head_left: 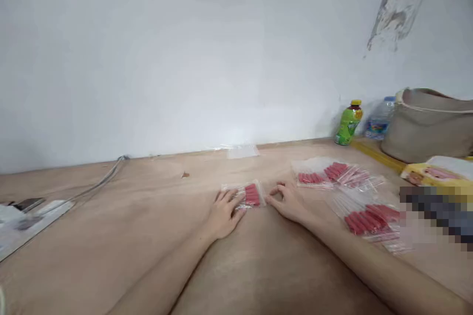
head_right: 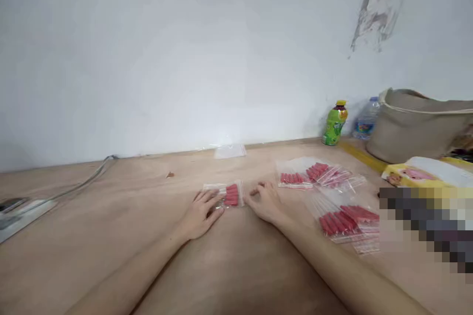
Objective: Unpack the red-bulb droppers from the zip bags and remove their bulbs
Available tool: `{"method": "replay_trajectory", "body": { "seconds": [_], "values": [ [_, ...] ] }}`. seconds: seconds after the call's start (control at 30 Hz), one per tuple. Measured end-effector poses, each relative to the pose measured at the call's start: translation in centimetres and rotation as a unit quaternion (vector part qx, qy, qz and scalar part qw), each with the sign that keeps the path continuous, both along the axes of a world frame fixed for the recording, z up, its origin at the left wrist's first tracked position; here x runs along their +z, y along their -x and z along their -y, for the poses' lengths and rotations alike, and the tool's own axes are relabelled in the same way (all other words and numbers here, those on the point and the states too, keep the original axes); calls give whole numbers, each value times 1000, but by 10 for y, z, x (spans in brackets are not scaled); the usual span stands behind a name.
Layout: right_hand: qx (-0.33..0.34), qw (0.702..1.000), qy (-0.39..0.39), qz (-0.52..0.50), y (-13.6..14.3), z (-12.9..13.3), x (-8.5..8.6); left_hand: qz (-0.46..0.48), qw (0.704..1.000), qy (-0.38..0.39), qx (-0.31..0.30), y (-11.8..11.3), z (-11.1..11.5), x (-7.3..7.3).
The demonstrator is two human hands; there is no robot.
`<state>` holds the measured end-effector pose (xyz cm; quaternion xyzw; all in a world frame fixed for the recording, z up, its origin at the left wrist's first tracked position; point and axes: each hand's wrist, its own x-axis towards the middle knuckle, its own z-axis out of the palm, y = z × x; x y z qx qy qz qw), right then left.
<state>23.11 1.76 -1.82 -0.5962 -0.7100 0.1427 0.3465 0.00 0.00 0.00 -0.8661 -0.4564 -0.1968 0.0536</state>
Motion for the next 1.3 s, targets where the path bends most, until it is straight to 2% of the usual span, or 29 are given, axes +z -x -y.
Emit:
{"method": "replay_trajectory", "body": {
  "seconds": [0.13, 0.3, 0.47, 0.63, 0.83, 1.1, 1.3],
  "values": [
    [7, 999, 28, -20, 15, -8, -2, 32, 999, -4, -3, 1, -7, -4],
    [-19, 998, 34, -55, 33, -28, 2, 44, 996, 31, -71, 6, -22, -6],
    [-11, 997, 44, -70, 32, -40, -1, 46, 996, 34, -69, 9, -25, -6],
    [-10, 996, 55, -76, 30, -36, -8, 69, 994, -15, -84, 4, -22, -5],
    [3, 996, 65, -68, 40, -26, 3, 154, 983, -6, -97, -13, -34, 1],
    [45, 997, 60, -24, 41, -17, 9, 82, 983, -40, -158, -23, -46, 1],
    [64, 995, 73, -3, 41, -16, 11, 108, 982, -31, -150, -18, -45, -7]
  ]
}}
